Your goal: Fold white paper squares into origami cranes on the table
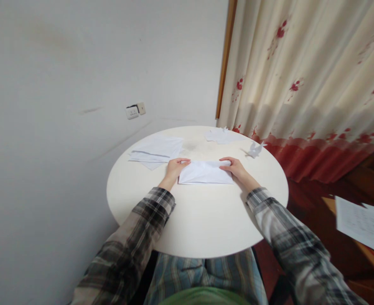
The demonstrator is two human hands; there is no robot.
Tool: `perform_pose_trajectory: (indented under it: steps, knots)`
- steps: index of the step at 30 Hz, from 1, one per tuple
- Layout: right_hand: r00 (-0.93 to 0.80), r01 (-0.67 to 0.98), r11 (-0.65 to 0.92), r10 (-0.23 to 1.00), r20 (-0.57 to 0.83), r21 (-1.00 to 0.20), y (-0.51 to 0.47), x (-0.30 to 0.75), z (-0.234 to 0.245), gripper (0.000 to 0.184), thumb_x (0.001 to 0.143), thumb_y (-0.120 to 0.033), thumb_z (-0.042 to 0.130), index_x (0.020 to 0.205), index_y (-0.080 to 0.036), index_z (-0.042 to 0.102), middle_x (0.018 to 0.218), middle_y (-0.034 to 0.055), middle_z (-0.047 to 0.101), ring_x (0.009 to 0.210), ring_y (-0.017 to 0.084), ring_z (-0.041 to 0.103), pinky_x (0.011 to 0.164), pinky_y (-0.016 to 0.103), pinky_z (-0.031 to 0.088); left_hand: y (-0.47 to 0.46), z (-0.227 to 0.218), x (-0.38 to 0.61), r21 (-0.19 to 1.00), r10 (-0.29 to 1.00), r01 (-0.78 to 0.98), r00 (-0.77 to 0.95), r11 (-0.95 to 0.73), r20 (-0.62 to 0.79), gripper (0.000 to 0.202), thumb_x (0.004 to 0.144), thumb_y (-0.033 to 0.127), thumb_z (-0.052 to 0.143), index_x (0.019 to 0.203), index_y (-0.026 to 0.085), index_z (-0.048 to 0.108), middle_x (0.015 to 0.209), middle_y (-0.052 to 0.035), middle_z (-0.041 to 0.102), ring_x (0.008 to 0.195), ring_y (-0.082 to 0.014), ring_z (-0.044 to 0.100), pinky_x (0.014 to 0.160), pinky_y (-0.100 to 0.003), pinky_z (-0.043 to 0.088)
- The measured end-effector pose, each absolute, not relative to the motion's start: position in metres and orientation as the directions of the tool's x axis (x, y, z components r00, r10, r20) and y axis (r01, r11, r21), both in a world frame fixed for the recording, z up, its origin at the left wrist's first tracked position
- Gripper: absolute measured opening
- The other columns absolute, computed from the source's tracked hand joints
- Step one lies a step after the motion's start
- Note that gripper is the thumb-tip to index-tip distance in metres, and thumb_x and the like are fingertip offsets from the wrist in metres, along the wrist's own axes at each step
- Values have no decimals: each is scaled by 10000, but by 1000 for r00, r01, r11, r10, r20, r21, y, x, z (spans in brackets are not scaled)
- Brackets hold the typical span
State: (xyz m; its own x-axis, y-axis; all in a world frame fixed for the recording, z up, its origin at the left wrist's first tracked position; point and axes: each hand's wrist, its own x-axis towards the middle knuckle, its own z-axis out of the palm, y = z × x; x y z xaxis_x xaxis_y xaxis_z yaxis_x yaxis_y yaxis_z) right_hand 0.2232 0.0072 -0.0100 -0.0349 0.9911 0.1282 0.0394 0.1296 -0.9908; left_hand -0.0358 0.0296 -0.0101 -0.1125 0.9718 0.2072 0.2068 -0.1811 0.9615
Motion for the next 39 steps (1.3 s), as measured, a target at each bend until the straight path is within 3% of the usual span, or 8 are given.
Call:
perform_pose_trajectory:
  steps: [5,8,11,14,20,25,32,39]
  knots:
    - [-17,127,153,988,152,-980,11,224,-12,394,461,-242,735,831,-158,628,637,-33,550,556,96,462,527,229,349,32,-12,-37,880,945,380,-44,-284,323,165,621,258,657,745,157,693,760,-65,675,712,-189,575,685,-301,437]
    - [4,202,194,980,199,-960,14,225,-14,377,464,-226,731,822,-166,632,689,-20,576,615,113,486,579,238,372,27,-9,-34,719,889,567,51,-401,456,226,647,111,599,844,179,685,901,-77,672,863,-220,580,840,-345,416]
    - [11,276,239,968,251,-931,16,225,-16,371,478,-222,721,837,-175,638,754,-5,601,684,133,513,655,256,394,16,-2,-24,533,803,656,196,-534,563,306,692,94,559,966,191,657,1052,-82,635,1033,-234,526,968,-361,344]
    - [4,354,290,950,311,-889,19,226,-17,365,495,-222,706,850,-174,637,802,3,616,727,149,528,714,278,404,4,3,-11,429,756,649,379,-628,534,283,802,217,486,1051,190,618,1124,-66,610,1084,-197,509,987,-329,348]
    - [-12,485,353,918,398,-800,19,224,-15,430,539,-216,678,958,-153,602,905,40,632,789,170,557,758,313,419,-5,-4,7,223,749,718,606,-660,268,455,874,398,364,1244,153,467,1343,-83,440,1263,-186,362,1054,-336,267]
    - [-23,584,389,885,465,-712,16,221,-15,461,597,-167,624,1052,-155,549,973,63,631,855,187,574,793,346,436,-4,-8,9,184,799,777,583,-602,148,533,884,450,289,1327,159,349,1426,-77,303,1321,-206,252,1072,-376,210]
    - [-144,767,501,744,653,-402,10,210,-15,455,666,-98,545,1119,-135,523,1142,132,559,1098,250,477,961,422,366,-6,-4,13,153,801,788,571,-596,180,519,877,425,315,1303,134,379,1398,-93,358,1301,-209,290,1071,-354,219]
    - [-477,663,663,732,486,-348,3,184,-22,407,825,-183,432,1224,-113,478,1286,143,485,1226,211,408,1046,403,310,-9,-1,14,151,801,789,572,-596,175,509,883,391,313,1297,102,375,1390,-130,360,1306,-212,285,1070,-371,223]
